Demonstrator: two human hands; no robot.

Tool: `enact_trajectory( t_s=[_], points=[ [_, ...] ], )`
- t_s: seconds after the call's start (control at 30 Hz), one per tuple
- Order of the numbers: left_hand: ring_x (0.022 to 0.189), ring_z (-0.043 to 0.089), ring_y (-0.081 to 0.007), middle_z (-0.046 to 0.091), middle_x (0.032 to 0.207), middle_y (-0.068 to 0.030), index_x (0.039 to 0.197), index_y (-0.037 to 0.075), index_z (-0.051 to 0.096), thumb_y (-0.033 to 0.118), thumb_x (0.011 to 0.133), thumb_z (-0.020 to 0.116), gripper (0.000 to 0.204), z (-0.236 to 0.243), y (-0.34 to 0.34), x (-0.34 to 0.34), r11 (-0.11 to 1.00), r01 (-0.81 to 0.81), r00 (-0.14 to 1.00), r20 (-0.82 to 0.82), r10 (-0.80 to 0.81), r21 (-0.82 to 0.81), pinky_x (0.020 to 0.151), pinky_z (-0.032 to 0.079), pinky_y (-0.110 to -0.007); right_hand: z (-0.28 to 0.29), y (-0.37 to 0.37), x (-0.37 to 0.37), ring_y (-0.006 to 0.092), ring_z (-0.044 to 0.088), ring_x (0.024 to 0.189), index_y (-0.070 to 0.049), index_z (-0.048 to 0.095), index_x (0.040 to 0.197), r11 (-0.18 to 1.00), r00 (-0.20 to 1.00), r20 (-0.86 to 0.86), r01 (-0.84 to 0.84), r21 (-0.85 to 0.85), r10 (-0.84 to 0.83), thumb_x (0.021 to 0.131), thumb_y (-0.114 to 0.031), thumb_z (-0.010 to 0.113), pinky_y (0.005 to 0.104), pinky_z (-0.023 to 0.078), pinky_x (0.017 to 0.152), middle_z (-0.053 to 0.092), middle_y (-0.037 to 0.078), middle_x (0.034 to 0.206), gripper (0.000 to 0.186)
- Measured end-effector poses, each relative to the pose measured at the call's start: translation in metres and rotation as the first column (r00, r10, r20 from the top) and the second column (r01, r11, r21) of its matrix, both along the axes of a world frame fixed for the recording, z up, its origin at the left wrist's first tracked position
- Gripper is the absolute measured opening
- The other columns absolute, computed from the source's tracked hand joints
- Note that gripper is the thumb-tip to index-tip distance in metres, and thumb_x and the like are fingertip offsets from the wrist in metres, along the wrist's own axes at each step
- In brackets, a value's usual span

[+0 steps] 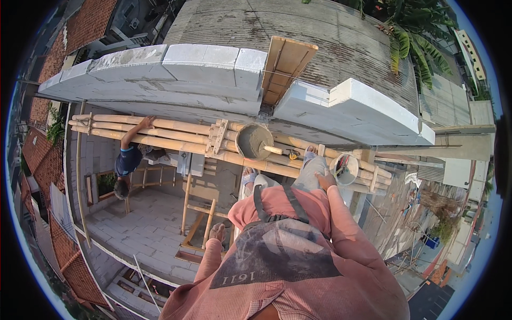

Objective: The person lays a white block on a wall, measures it using a tape measure, taps it with a hammer, and applies mortar using a trowel.

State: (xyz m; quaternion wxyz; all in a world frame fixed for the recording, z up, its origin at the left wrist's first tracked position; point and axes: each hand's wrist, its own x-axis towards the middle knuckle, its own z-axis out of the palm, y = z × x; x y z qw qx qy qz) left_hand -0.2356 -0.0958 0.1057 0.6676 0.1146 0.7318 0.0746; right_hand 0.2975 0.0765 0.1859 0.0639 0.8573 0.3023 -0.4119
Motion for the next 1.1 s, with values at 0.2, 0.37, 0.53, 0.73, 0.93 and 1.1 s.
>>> enact_trajectory(
  t_s=[0.2,0.37,0.53,0.73,0.93,1.1],
  points=[
    [0.098,0.064,-0.0209,0.065,0.112,-0.0046,0.132,0.011,0.057,0.038,0.096,0.061,0.045,-0.016,0.019,0.014,0.997,-0.016,0.998,-0.067,0.020,0.070,0.082,0.051,-0.036,-0.020,-0.012,0.017,0.0396,0.046,0.135,0.000,0.035,0.151,0.998,0.998,0.046,-0.037,0.043,0.035,0.084,-0.055,0.061,0.0417,0.037,0.112,0.047,0.030,0.144,0.090],
    [0.108,0.066,-0.0274,0.064,0.125,-0.0181,0.140,0.005,0.051,0.040,0.093,0.062,0.060,0.020,0.046,0.062,0.996,-0.038,0.998,-0.036,0.042,0.086,0.084,0.053,-0.036,-0.018,-0.009,0.032,0.0402,0.044,0.136,0.003,0.037,0.149,0.996,0.994,0.071,-0.081,0.024,0.079,0.084,-0.058,0.061,0.0409,0.034,0.114,0.046,0.030,0.145,0.092],
    [0.110,0.066,-0.0294,0.064,0.126,-0.0201,0.143,0.003,0.047,0.043,0.094,0.059,0.065,0.015,0.019,0.053,0.990,-0.089,0.995,-0.029,0.093,0.108,0.092,0.051,-0.039,-0.027,0.012,0.022,0.0409,0.044,0.137,0.003,0.039,0.148,0.985,0.984,0.062,-0.171,0.021,0.170,0.085,-0.060,0.059,0.0414,0.034,0.114,0.045,0.030,0.145,0.091],
    [0.129,0.054,-0.0371,0.058,0.137,-0.0217,0.142,0.011,0.051,0.049,0.093,0.054,0.062,0.002,-0.008,0.059,1.000,0.009,0.986,-0.167,-0.007,0.011,0.110,0.041,-0.040,-0.037,0.022,0.037,0.0409,0.042,0.138,0.008,0.044,0.143,0.974,0.974,0.022,-0.224,0.022,0.223,0.088,-0.054,0.059,0.0412,0.033,0.114,0.044,0.031,0.146,0.084],
    [0.130,0.053,-0.0368,0.057,0.137,-0.0222,0.142,0.010,0.052,0.046,0.092,0.055,0.062,0.026,-0.038,0.087,0.997,-0.080,0.971,-0.225,0.075,-0.013,0.111,0.039,-0.040,-0.038,0.038,0.034,0.0415,0.044,0.136,0.013,0.045,0.139,0.938,0.938,-0.048,-0.345,-0.013,0.344,0.087,-0.050,0.061,0.0402,0.034,0.112,0.047,0.032,0.144,0.083],
    [0.119,0.061,-0.0318,0.060,0.134,-0.0174,0.142,0.009,0.051,0.041,0.095,0.058,0.057,-0.015,-0.049,0.117,0.984,-0.139,0.972,-0.177,0.156,0.108,0.101,0.046,-0.041,-0.036,0.068,0.041,0.0439,0.051,0.127,0.010,0.056,0.129,0.891,0.891,0.028,-0.453,0.024,0.452,0.090,-0.051,0.057,0.0439,0.039,0.106,0.055,0.033,0.132,0.072]
  ],
)
